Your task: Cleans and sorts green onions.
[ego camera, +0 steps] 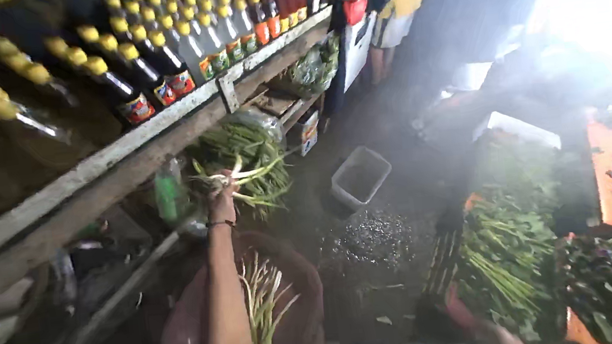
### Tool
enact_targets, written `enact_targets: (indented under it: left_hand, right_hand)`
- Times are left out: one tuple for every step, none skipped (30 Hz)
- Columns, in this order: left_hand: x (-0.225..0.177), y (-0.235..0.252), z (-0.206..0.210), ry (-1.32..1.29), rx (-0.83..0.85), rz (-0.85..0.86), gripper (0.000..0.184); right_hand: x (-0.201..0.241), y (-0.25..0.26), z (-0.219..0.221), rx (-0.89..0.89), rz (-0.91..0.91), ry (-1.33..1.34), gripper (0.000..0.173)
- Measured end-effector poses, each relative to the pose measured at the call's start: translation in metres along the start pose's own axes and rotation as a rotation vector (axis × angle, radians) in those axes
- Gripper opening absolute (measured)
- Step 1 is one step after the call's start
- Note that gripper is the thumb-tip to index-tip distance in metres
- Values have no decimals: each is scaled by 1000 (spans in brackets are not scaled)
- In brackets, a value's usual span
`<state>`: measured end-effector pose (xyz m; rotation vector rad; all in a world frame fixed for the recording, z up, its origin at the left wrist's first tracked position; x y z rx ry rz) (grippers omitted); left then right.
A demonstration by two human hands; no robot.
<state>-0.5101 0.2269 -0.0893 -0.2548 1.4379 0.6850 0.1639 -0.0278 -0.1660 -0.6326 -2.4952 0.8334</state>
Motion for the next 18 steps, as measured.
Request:
enact_targets:
  left_hand:
    - [-24, -7, 29, 35, 114, 29, 31]
    - [-48, -17, 62, 62, 210, 53, 30]
    - [-71, -30, 95, 77, 300, 88, 29]
    - [-87, -46, 129, 76, 386, 124, 29]
    - [-101, -64, 163, 67, 470, 141, 29]
    - [-113, -86, 196, 62, 549, 131, 29]
    - [-126, -110, 229, 67, 629, 89, 29]
    - [-138, -136, 261, 93, 719, 29, 29]
    - [-149, -162, 289, 115, 830, 9, 30]
    - [-153, -185, 312, 67, 961, 143, 29]
    - [-172, -216, 330, -8, 1114, 277, 29]
    - [-215, -257, 343, -47, 1205, 359, 27]
    - [-276, -300, 346, 6, 1196, 448, 24]
    - [-357, -346, 343, 408, 1242, 282, 26]
    - [-414, -384, 341, 684, 1302, 120, 31]
    - [-435, -406, 342, 770, 1385, 27, 33]
    - [-419, -408, 349, 672, 1494, 45, 32]
    - [-363, -398, 365, 315, 1594, 231, 26]
  right_hand:
    - [16, 2, -13, -97, -100, 68, 42]
    - [36, 3, -28, -200, -243, 140, 38]
    - [64, -6, -46, -284, -388, 225, 36]
    - [95, -20, -67, -369, -532, 307, 33]
    - [125, -38, -90, -441, -667, 371, 32]
    - [153, -58, -111, -506, -773, 416, 31]
    - [177, -77, -131, -560, -832, 443, 32]
    - [194, -90, -147, -600, -858, 453, 34]
    - [205, -98, -160, -629, -859, 445, 37]
    - [210, -101, -171, -644, -853, 436, 41]
    - [210, -98, -179, -650, -849, 424, 43]
    - [205, -93, -187, -655, -850, 407, 44]
    - [196, -90, -194, -661, -838, 375, 45]
    - [183, -89, -200, -667, -792, 324, 47]
    - [166, -90, -205, -648, -730, 280, 50]
    - [148, -92, -209, -634, -682, 255, 52]
    - [129, -97, -213, -642, -660, 242, 51]
    - [110, -103, -217, -664, -648, 230, 48]
Point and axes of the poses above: each hand's wrist, its own y-axis towards the middle knuckle, its own z-axis out of the palm, x = y × z, the point moved 6 cm from there along y, towards the middle knuckle, and after that the axes turned 13 degrees about z, right-handed, at the moved point
